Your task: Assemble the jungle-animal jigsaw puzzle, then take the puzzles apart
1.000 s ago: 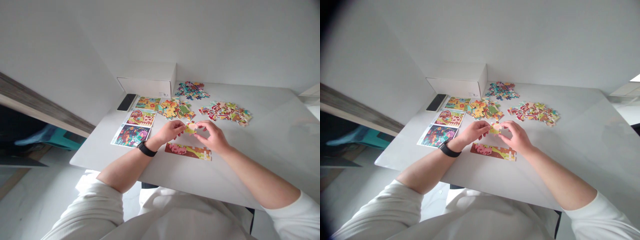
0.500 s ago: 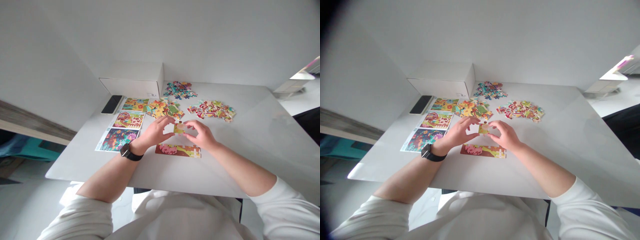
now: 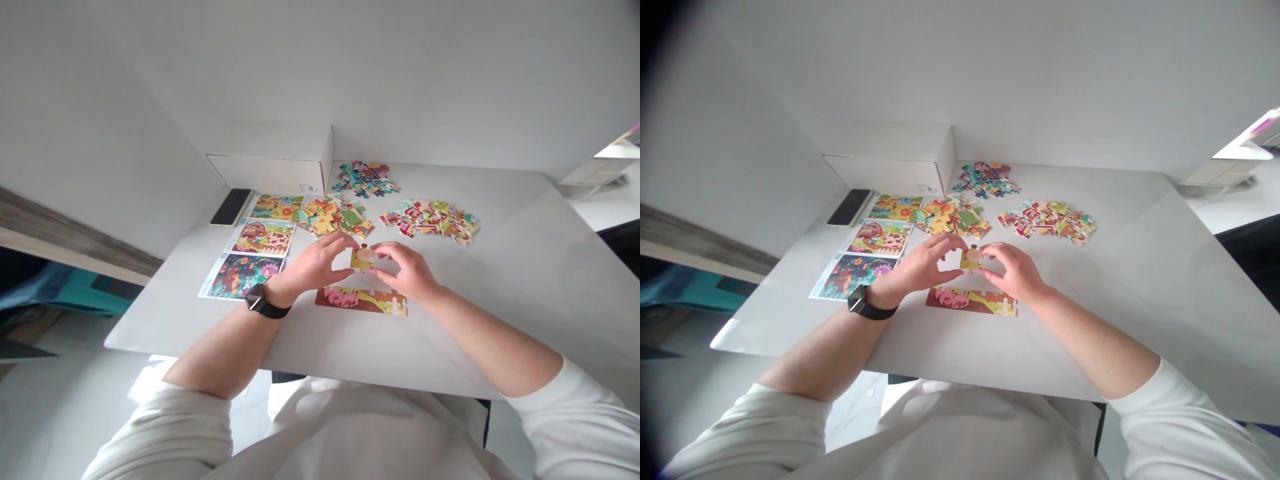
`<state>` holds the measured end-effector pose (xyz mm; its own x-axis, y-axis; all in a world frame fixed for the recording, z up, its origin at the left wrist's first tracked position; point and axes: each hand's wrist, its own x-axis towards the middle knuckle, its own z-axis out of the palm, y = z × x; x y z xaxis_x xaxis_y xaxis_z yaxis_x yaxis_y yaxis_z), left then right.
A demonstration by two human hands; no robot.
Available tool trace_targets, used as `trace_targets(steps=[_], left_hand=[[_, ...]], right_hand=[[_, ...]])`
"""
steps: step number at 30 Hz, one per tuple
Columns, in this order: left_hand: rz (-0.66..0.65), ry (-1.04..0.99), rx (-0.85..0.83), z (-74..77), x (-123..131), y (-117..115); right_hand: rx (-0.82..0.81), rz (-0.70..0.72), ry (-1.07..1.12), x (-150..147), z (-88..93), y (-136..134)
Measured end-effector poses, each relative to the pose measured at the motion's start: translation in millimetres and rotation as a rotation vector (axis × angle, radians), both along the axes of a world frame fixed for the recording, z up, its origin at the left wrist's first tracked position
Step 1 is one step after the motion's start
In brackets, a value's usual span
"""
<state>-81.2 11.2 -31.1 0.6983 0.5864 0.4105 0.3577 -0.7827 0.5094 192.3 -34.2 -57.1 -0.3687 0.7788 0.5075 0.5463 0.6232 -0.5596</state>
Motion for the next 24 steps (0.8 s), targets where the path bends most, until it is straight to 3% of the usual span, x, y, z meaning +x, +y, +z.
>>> trace_targets(steps=[7, 15, 24], left_hand=[[0.016, 0.077, -0.043, 6.5, -3, 0], [0.005, 0.184, -0.127, 26.3, -35, 12], [-0.062, 0.286, -0.191, 22.8, -43, 14]], right_hand=[[-0.011, 0.024, -0.004, -2, 0.7, -2], [-0.021, 0.041, -0.007, 1, -0.3, -2], [-0.048, 0.304, -0.193, -5, -1.4, -5]])
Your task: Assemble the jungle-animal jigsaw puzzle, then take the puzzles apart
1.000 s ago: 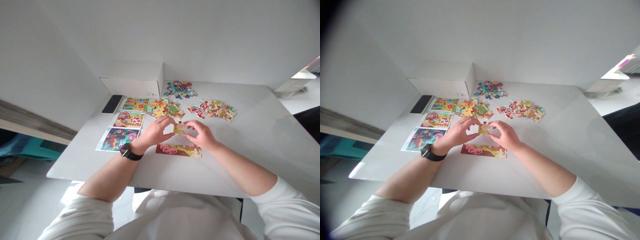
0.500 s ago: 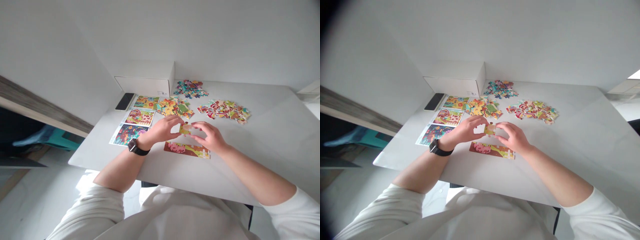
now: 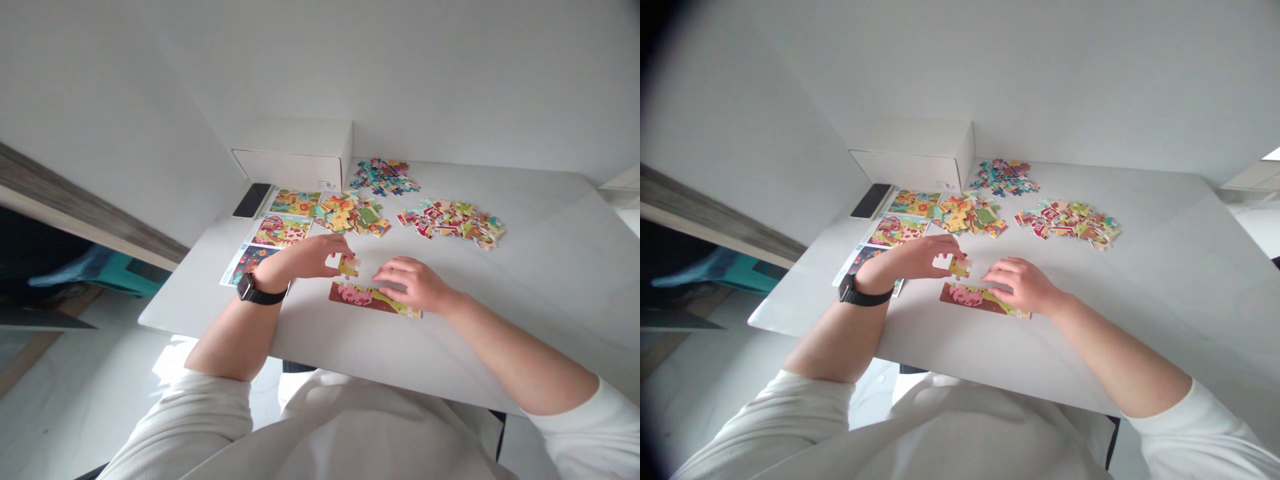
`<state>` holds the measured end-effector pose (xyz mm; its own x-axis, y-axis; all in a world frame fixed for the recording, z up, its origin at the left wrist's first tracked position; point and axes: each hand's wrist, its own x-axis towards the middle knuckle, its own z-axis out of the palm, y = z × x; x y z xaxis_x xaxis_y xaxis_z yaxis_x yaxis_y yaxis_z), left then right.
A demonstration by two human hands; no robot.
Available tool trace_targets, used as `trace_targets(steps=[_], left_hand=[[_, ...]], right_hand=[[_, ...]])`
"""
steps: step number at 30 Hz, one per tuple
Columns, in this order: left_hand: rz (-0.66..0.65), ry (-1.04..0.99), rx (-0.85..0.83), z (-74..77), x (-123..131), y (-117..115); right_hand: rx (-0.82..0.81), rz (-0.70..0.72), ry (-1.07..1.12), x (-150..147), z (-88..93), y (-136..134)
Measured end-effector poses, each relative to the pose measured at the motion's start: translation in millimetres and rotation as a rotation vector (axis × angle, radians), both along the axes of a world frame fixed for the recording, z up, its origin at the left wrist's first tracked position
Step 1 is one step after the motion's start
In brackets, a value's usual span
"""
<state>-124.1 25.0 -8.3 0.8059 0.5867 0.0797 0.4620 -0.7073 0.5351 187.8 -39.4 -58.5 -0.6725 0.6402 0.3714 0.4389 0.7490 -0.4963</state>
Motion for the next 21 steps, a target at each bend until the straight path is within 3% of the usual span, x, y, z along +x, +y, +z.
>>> trace_targets(steps=[9, 14, 21], left_hand=[[-0.030, 0.100, -0.016, -5.2, -2, 0], [-0.031, 0.099, -0.016, -11.1, -3, 2], [-0.062, 0.237, -0.025, -6.8, 1, 2]], right_hand=[[0.017, 0.140, -0.134, -4, -0.7, -7], [0.003, 0.154, -0.177, -4, -1.2, -7], [-0.004, 0.158, -0.185, -4, -2.0, -7]])
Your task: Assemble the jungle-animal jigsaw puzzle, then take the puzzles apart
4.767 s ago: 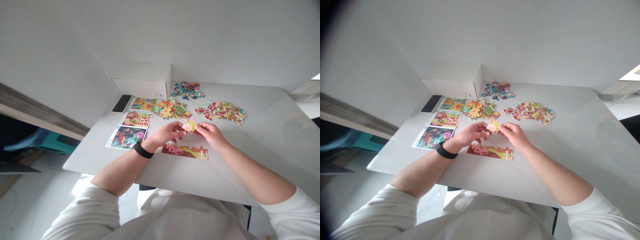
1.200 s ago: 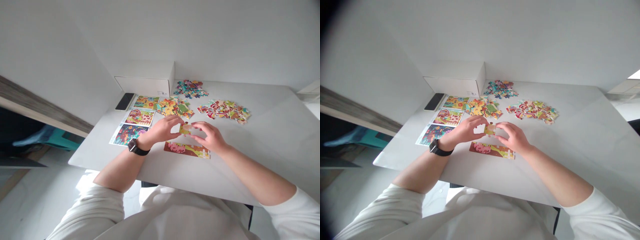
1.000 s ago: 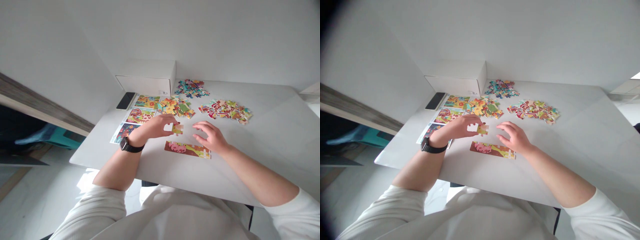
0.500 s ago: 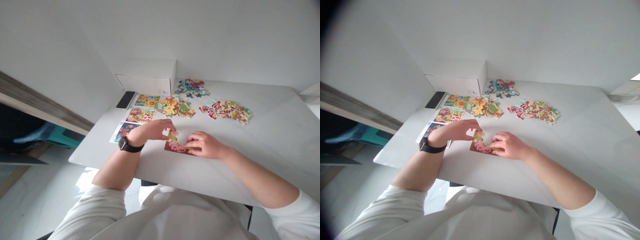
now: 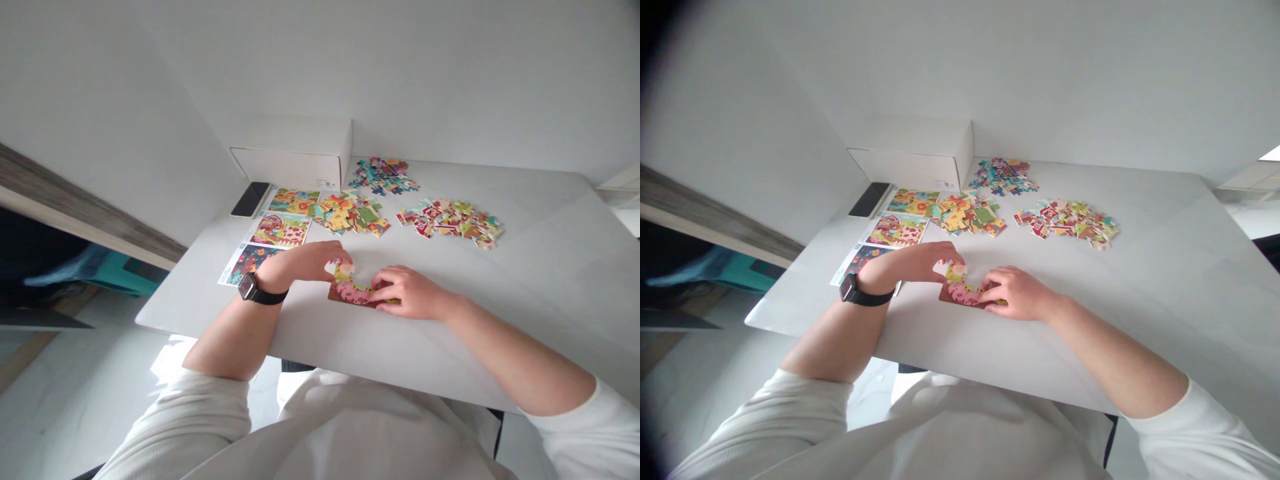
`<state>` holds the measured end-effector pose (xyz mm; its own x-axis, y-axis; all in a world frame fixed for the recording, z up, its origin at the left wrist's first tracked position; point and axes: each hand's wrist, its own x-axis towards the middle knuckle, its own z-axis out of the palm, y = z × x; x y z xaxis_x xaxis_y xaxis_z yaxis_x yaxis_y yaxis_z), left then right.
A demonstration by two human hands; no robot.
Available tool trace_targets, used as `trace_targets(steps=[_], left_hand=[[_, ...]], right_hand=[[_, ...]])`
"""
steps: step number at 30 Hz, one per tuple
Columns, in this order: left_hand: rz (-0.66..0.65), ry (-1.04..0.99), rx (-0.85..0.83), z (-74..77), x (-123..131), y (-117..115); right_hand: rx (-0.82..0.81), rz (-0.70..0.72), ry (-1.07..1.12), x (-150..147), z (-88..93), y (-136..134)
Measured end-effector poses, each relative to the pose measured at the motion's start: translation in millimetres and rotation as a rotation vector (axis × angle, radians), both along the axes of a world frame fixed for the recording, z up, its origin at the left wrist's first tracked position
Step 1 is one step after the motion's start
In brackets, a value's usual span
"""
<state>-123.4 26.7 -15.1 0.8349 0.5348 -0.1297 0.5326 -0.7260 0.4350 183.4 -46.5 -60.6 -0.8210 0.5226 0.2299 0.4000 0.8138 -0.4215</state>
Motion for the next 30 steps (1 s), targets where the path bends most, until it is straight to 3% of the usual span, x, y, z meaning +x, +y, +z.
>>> trace_targets(steps=[13, 21, 30], left_hand=[[0.075, 0.018, 0.082, -14.0, 8, 0], [0.101, 0.089, 0.093, -2.8, 16, -8], [0.085, 0.098, 0.084, -2.2, 18, -8]], right_hand=[[0.016, 0.004, 0.007, 1, -3.3, 1], [0.014, 0.004, -0.006, 1, -3.3, 1], [0.060, 0.025, -0.023, 1, -5.1, 2]])
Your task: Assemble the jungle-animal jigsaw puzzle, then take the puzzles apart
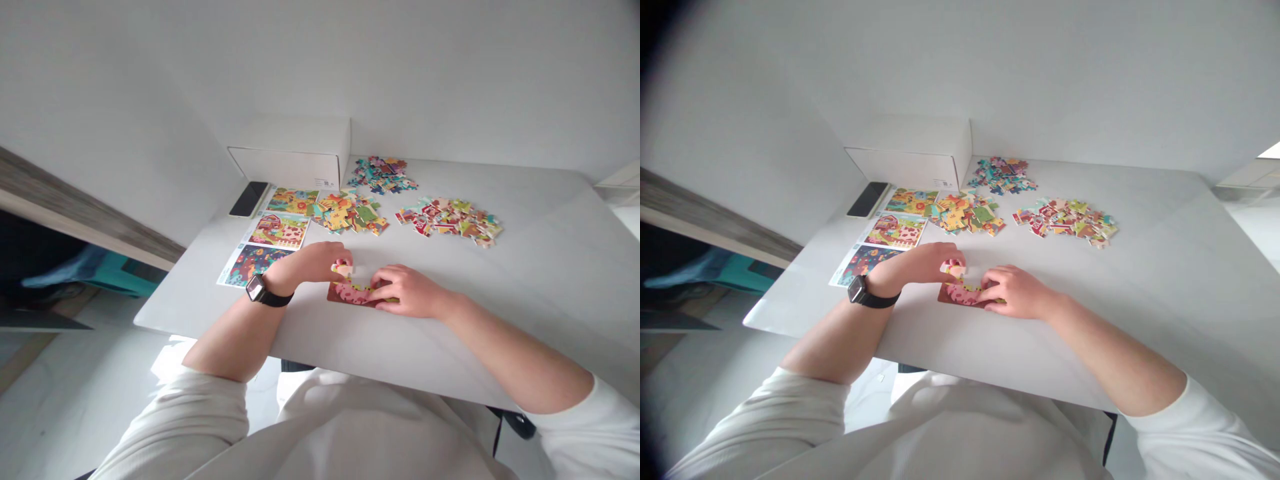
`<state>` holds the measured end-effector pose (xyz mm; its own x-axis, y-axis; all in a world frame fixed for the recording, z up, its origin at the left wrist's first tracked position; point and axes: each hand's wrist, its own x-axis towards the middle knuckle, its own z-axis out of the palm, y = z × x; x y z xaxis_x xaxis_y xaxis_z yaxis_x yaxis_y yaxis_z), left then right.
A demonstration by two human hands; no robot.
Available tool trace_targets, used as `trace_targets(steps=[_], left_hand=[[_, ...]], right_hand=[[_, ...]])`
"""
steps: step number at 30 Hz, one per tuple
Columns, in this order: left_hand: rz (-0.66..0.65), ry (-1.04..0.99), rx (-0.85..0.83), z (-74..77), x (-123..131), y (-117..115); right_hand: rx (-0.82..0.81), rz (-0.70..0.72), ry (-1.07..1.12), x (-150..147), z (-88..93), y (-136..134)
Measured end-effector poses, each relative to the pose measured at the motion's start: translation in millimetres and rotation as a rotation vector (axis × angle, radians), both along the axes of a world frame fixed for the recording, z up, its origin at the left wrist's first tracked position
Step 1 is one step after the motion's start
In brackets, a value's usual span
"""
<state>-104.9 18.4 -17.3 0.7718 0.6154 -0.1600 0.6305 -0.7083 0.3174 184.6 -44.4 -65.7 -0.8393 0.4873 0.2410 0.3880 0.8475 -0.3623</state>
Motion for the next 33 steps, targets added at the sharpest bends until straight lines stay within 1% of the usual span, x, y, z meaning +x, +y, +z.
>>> trace_targets(steps=[4, 8, 13, 21, 26, 29, 33], left_hand=[[-0.011, -0.018, 0.002, -1.5, -1, 0], [-0.044, -0.056, 0.043, -4.6, -1, 0], [-0.099, -0.001, 0.060, -6.3, 7, -6], [-0.079, -0.013, 0.011, -13.3, 7, -5], [-0.067, -0.091, 0.007, -11.7, 7, -4], [-0.034, -0.187, 0.056, -10.2, 7, -3], [-0.022, -0.251, 0.144, -11.3, 6, -2]], right_hand=[[-0.024, -0.016, -0.009, -1, 1.2, -1], [0.006, -0.022, -0.004, -2, 0.7, -2], [0.026, -0.024, -0.014, -3, -0.2, -1], [0.029, -0.039, -0.029, -6, 1.8, -2], [0.033, -0.041, 0.003, -3, 3.3, 1], [0.033, -0.115, 0.084, 5, 8.9, 8], [0.053, -0.291, 0.165, 27, 23.4, 23]])
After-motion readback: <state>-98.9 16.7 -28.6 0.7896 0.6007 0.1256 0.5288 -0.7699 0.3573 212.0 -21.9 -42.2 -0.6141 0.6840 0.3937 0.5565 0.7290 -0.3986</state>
